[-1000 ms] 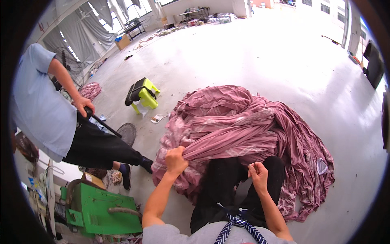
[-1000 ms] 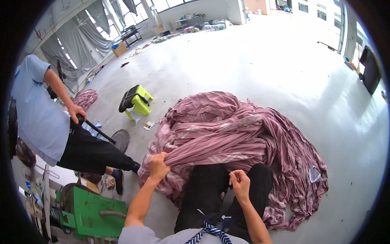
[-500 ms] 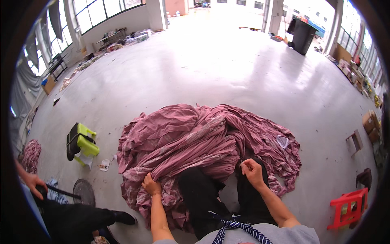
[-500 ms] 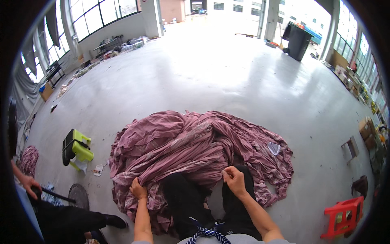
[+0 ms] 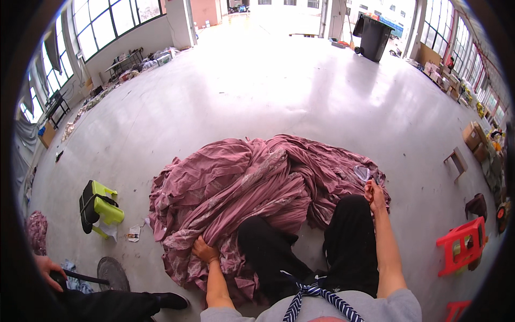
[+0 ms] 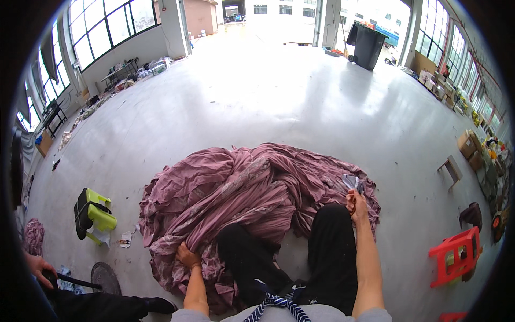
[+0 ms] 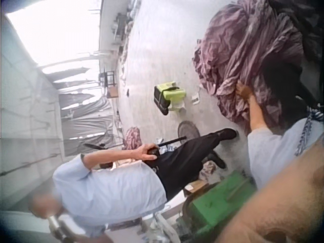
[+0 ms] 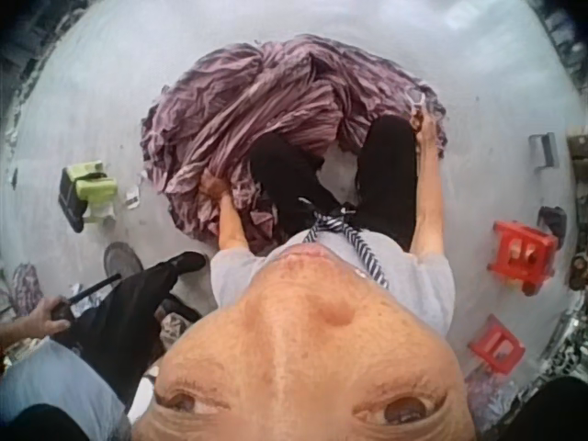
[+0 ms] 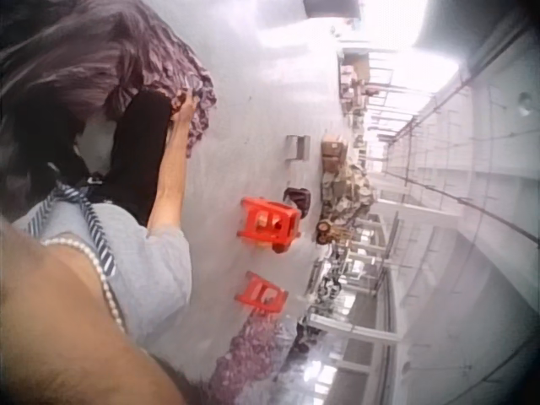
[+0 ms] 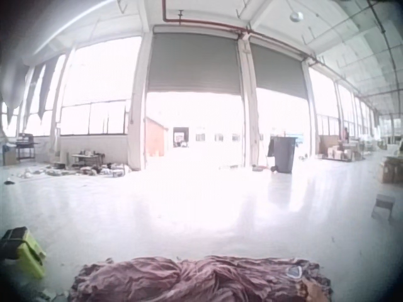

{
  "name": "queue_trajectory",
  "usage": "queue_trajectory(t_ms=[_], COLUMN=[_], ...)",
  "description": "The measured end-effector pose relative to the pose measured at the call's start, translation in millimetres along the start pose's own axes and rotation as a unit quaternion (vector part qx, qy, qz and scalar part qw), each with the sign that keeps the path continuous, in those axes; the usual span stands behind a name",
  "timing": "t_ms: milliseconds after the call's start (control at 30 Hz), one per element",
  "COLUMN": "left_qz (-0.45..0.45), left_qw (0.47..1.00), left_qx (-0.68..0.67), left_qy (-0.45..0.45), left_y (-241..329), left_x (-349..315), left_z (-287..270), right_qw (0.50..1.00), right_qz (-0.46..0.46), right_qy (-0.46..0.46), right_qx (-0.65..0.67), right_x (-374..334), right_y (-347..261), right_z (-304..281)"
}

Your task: The person sits on the floor and repeatedly picks up pieces of pink patterned fabric from a large pile. Using a small blade, they cut off tags or labels from the fabric and place the trimmed pieces back into the pile. Another person is visible in the background working on a similar pile.

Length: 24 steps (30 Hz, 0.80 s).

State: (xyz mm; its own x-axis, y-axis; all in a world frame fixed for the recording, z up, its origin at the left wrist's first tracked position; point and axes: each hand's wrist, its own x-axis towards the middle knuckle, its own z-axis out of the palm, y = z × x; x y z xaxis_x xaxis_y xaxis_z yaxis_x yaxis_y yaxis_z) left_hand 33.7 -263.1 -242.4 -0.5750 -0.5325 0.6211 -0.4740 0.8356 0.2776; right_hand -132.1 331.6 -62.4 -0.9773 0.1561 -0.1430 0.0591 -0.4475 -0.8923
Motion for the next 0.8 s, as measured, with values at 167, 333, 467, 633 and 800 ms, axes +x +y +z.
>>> queue_trajectory(t_ms=[167, 333, 467, 633, 800], left_qz=[-0.005, -0.011, 0.004, -0.001, -0.011], left_qw=[1.0, 1.0, 1.0, 0.999, 0.999], left_qx=[-0.009, 0.022, 0.03, 0.035, 0.029], left_qy=[0.002, -0.011, -0.003, 0.004, -0.009], left_y=[16, 0, 12, 27, 43], left_x=[-6, -7, -10, -13, -9], left_z=[2, -17, -19, -31, -44], right_qw=[0.906, 0.865, 0.856, 0.853, 0.853], right_qz=[0.041, 0.086, 0.09, 0.096, 0.097], right_qy=[0.089, 0.055, 0.031, -0.04, -0.127], right_qx=[-0.412, -0.492, -0.509, -0.512, -0.497], right_x=[-3, -22, -8, 5, 20], right_y=[48, 89, 99, 142, 195], right_z=[-84, -109, -116, -105, -79])
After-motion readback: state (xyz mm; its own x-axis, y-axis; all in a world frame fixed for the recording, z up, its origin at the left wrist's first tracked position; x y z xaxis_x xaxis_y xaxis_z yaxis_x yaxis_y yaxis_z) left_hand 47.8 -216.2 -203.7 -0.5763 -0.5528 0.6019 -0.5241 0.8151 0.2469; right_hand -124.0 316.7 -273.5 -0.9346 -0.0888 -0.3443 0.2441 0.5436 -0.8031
